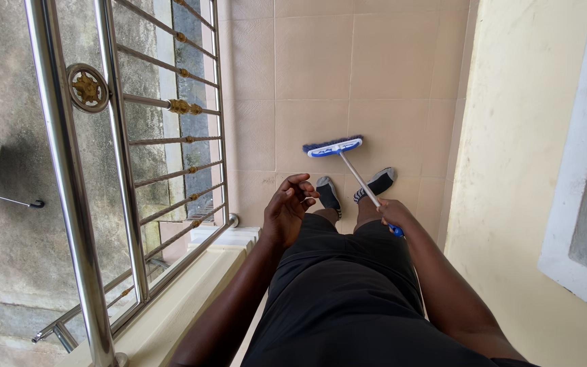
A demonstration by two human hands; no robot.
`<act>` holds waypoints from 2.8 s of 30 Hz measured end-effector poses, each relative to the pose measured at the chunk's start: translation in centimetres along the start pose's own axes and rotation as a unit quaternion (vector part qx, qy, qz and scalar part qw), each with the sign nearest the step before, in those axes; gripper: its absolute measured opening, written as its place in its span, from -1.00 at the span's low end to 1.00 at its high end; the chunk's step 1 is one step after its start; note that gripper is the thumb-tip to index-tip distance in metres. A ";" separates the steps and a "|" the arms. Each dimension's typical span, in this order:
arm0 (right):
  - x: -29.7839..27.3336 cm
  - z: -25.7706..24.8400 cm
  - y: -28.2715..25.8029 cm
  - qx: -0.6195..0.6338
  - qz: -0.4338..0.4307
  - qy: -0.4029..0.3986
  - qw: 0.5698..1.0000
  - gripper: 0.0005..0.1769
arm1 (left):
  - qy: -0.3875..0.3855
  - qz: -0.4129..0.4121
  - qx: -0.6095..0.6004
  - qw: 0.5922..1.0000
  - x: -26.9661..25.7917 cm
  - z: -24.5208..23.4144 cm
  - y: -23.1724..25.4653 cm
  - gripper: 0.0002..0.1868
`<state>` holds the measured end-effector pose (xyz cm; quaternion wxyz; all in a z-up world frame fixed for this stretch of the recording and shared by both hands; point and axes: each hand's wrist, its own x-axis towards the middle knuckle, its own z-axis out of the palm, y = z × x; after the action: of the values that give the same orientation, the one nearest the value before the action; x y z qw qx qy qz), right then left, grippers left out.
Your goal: The person sweeps the tiled floor of a balcony using a blue and white broom, pushing debris toward a blue dustpan.
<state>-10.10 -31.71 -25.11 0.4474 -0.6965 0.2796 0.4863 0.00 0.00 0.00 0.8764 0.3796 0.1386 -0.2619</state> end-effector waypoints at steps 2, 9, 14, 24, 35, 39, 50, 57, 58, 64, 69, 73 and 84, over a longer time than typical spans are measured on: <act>0.4 -0.1 -0.3 0.008 0.010 0.011 1.000 -0.38 | -0.003 -0.010 0.003 1.000 0.2 0.1 0.0 -0.50; 1.8 -0.4 -0.2 0.026 0.077 0.049 0.995 -0.33 | -0.031 -0.046 0.020 0.998 0.7 0.9 -0.5 -0.52; -2.8 0.2 4.1 0.078 0.103 0.012 0.992 -0.40 | -0.024 -0.023 0.008 0.999 0.1 1.5 -0.9 -0.51; -2.7 -5.5 7.6 0.042 0.043 0.066 0.996 -0.41 | -0.004 -0.028 0.004 1.000 -1.5 4.5 -6.4 -0.52; -7.6 -6.2 16.3 0.157 0.128 0.045 0.978 -0.37 | -0.005 -0.017 0.009 1.000 -4.2 8.7 -12.0 -0.51; -8.8 -8.9 19.0 0.186 0.088 0.040 0.978 -0.34 | -0.003 -0.015 0.013 1.000 -4.3 10.1 -13.7 -0.50; -6.0 -13.7 21.0 0.158 0.090 0.096 0.979 -0.29 | -0.013 -0.023 0.027 0.999 -5.5 13.6 -17.8 -0.50; -13.4 -10.1 27.8 0.243 0.148 0.035 0.958 -0.31 | -0.017 -0.010 0.041 0.999 -5.7 15.1 -18.5 -0.50; -13.9 -10.2 28.3 0.249 0.131 0.046 0.958 -0.32 | -0.020 -0.008 0.042 0.999 -5.5 15.4 -18.7 -0.50; -12.1 -13.3 28.0 0.258 0.074 0.080 0.960 -0.34 | -0.031 -0.022 0.062 0.997 -5.4 16.1 -19.3 -0.50; -8.0 -14.6 25.3 0.299 0.056 0.111 0.946 -0.30 | -0.033 -0.037 0.065 0.997 -6.3 16.3 -19.9 -0.50; -7.2 -12.6 24.4 0.317 0.098 0.099 0.938 -0.30 | -0.022 -0.028 0.062 0.997 -7.2 15.9 -19.6 -0.50; -14.1 -9.4 25.6 0.298 0.060 0.009 0.953 -0.22 | 0.005 0.040 0.017 0.999 -8.7 13.9 -17.8 -0.50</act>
<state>-32.40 -52.09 -19.81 0.6020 -0.5175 0.4574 0.4007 -16.67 -17.44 2.66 0.8790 0.4010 0.1234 -0.2265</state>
